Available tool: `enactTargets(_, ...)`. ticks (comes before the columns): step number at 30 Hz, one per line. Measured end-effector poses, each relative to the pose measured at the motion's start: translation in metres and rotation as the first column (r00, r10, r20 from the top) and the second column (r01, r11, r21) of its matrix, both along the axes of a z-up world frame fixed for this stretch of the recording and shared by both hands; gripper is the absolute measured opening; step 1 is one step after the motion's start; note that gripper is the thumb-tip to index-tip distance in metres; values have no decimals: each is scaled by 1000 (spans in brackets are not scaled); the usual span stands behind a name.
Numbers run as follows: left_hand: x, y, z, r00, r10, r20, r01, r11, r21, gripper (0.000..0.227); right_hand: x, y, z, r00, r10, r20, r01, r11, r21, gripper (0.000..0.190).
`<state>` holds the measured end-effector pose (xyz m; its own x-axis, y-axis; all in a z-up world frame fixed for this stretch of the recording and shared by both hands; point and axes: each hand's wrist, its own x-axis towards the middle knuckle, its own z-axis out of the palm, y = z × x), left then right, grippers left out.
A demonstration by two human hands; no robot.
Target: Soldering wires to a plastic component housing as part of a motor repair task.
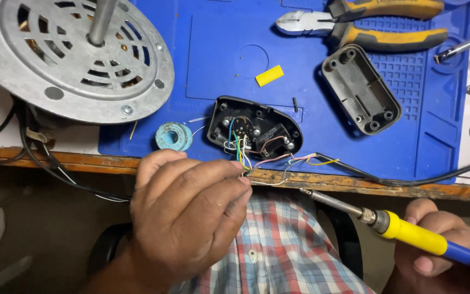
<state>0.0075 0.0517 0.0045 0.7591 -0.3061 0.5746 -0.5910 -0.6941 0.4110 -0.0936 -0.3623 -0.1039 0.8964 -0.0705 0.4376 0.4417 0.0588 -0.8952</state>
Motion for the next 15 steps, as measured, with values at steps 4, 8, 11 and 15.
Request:
enactTargets(4, 6, 16, 1, 1000, 30, -1, -30, 1000, 2, 4, 0, -2, -9, 998, -65, 28, 67, 995, -73, 35)
enactTargets(8, 11, 29, 1, 997, 73, -28, -73, 997, 0, 7, 9, 0, -7, 994, -109, -1, 106, 971, -212, 25)
enactTargets(11, 16, 29, 4, 998, 30, -62, -33, 998, -44, 5, 15, -20, -22, 999, -16, 45, 26, 978, -208, 9)
enactTargets(15, 23, 29, 7, 999, 2, -35, -2, 1000, -15, 5, 1, -47, -44, 1000, -6, 27, 11, 979, -203, 8)
